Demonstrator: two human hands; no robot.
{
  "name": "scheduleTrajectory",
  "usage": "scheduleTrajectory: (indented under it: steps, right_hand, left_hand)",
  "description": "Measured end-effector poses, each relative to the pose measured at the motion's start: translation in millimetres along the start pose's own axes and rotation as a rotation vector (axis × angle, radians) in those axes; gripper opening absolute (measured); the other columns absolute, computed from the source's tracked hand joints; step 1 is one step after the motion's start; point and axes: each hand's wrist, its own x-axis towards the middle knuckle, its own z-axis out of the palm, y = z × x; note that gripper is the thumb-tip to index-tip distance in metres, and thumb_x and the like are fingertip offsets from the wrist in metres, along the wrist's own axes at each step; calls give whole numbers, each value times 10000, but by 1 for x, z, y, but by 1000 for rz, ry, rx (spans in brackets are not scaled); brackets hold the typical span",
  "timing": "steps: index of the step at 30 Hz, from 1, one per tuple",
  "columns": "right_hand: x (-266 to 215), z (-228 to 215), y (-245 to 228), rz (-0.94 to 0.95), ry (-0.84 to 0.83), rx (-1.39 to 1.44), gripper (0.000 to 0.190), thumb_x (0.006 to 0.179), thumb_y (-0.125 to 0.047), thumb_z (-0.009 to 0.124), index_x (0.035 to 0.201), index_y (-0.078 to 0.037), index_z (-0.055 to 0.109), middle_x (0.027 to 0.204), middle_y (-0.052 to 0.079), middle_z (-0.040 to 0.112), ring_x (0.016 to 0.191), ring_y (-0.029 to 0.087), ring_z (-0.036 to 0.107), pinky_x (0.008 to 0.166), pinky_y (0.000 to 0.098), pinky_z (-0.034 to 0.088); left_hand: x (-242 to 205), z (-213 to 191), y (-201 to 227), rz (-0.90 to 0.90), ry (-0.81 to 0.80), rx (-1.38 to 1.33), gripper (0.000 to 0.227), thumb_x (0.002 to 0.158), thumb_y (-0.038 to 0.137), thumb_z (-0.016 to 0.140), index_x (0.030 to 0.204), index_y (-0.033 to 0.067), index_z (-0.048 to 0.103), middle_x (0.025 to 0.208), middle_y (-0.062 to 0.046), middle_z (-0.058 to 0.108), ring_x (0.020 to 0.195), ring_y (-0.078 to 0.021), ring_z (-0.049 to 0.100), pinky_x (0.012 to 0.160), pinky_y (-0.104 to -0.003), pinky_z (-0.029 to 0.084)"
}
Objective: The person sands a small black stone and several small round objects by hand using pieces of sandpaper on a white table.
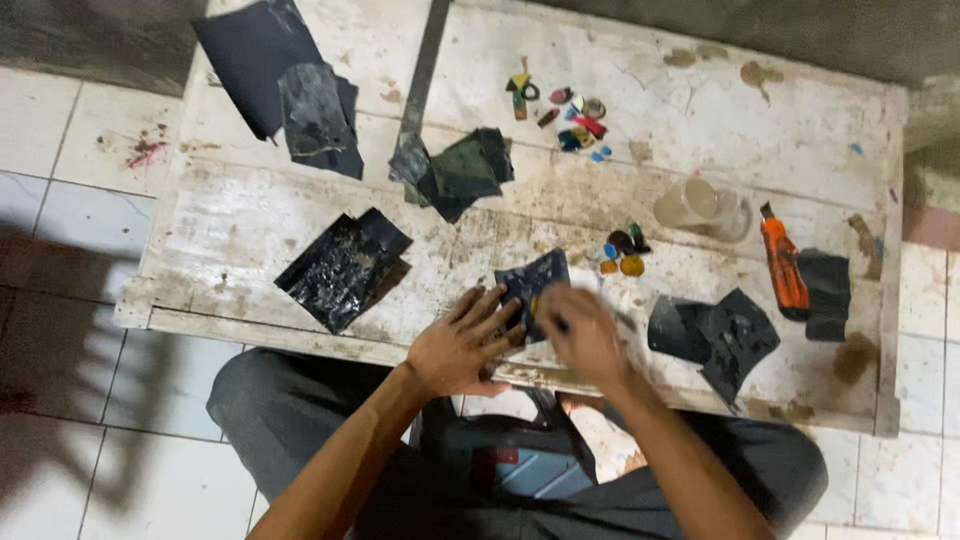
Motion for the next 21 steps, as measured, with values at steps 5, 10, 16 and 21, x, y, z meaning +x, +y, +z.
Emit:
scheduleTrajectory:
  steps: [5,10,16,21]
  right_hand:
    - [27,6,30,-22,128,28,141,849,-193,771,844,-70,703,924,84,691,949,312,685,810,400,557]
    - [-27,-4,0,-39,36,-24,123,859,-210,725,853,-87,729,942,86,707,935,316,693,773,392,577]
    - [5,7,19,-10,95,38,124,869,-190,728,875,-67,734,957,96,704,974,316,681,801,400,571]
    - [26,2,18,-47,126,7,125,821,-142,764,851,-31,714,968,102,708,969,328,690,814,416,562]
  left_hand:
    - [0,-2,1,-10,2,10,746,799,652,556,1365,166,543,1369,-174,539,1339,-429,477,1087,-553,381]
    - [5,-4,-1,2,22,-7,707,805,640,566,1325,160,561,1337,-176,553,1315,-441,498,1066,-557,400]
    - [3,0,2,-1,-8,8,692,813,637,559,1321,167,563,1354,-178,546,1332,-439,481,1071,-569,383]
    - [7,-6,2,-12,17,9,680,783,615,586,1289,160,581,1336,-185,561,1303,-434,515,1061,-556,408]
